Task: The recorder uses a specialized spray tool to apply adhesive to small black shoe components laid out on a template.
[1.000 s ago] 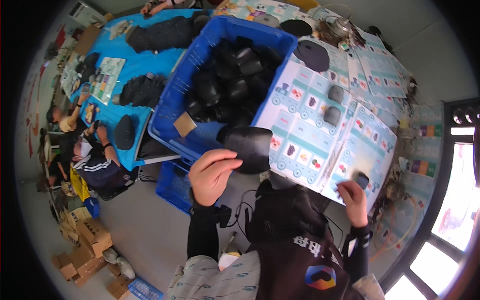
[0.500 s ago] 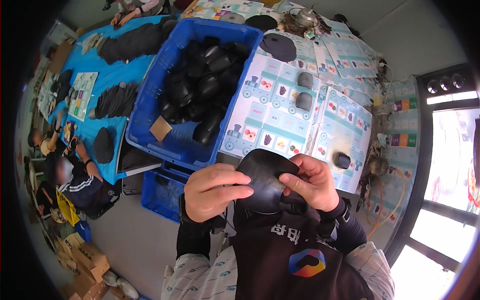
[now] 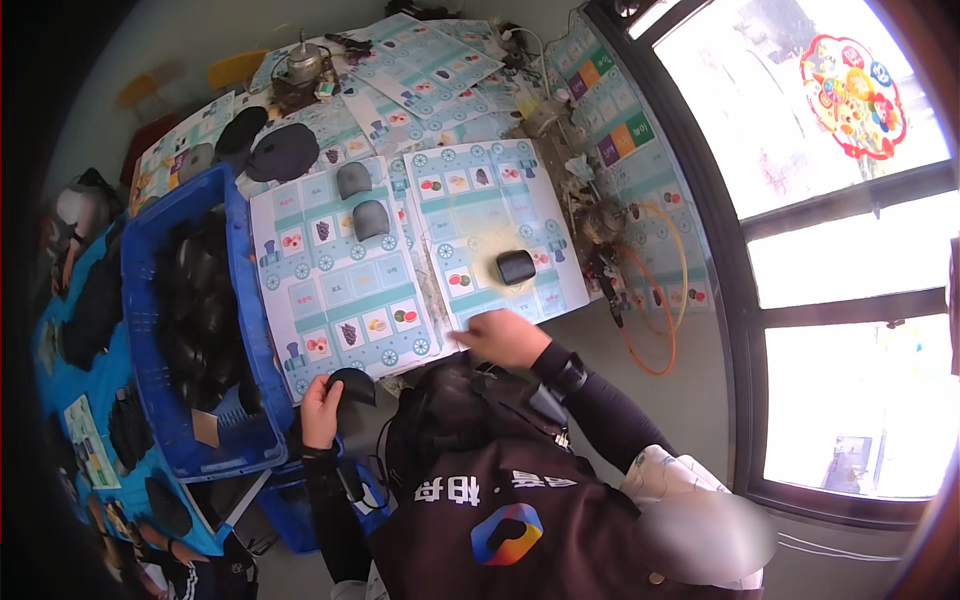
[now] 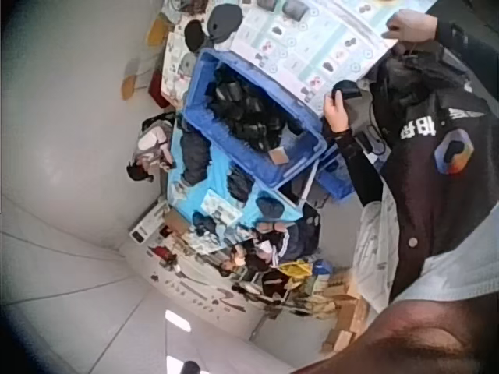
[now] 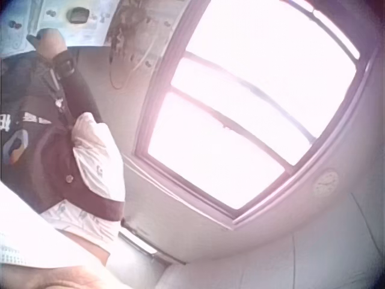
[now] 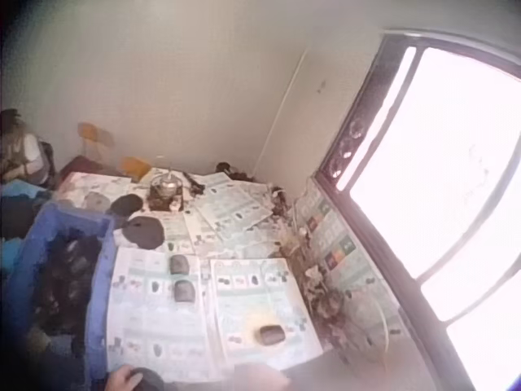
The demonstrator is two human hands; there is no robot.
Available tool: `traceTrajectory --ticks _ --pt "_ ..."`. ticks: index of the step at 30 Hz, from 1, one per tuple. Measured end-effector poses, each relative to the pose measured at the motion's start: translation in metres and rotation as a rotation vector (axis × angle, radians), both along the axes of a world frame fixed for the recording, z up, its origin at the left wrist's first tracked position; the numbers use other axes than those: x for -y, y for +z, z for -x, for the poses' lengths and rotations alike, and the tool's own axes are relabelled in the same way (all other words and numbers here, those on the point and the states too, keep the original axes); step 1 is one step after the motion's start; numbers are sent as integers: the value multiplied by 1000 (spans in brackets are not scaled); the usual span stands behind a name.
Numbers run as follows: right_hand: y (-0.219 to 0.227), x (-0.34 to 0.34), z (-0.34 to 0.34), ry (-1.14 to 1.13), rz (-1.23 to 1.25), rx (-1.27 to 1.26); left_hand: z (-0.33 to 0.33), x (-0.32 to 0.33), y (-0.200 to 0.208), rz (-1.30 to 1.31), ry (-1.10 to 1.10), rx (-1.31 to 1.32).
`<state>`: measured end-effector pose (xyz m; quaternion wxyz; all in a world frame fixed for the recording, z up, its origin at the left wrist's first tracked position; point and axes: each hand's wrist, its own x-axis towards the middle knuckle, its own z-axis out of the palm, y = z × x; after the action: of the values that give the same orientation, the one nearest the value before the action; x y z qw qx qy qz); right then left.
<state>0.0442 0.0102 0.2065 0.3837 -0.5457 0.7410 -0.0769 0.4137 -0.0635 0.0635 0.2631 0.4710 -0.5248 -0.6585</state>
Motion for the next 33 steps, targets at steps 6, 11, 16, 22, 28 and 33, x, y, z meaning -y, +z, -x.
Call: traceTrajectory --ticks 6,11,16,22,28,33 --pt "-168 -168 241 -334 -172 -309 46 -31 -86 -436 332 226" --pt "-241 -256 365 -549 -66 -201 78 -33 -127 -584 628 81" --pt "-254 -220 391 -479 25 -259 101 -36 -183 -279 730 280" --pt "-261 -183 400 -354 234 -624 60 -92 -190 82 450 674" --pt "-217 -163 406 -446 52 -412 52 -209 -135 -471 244 499" --pt "-204 -182 399 -704 17 17 -33 -313 -172 -1033 186 270"
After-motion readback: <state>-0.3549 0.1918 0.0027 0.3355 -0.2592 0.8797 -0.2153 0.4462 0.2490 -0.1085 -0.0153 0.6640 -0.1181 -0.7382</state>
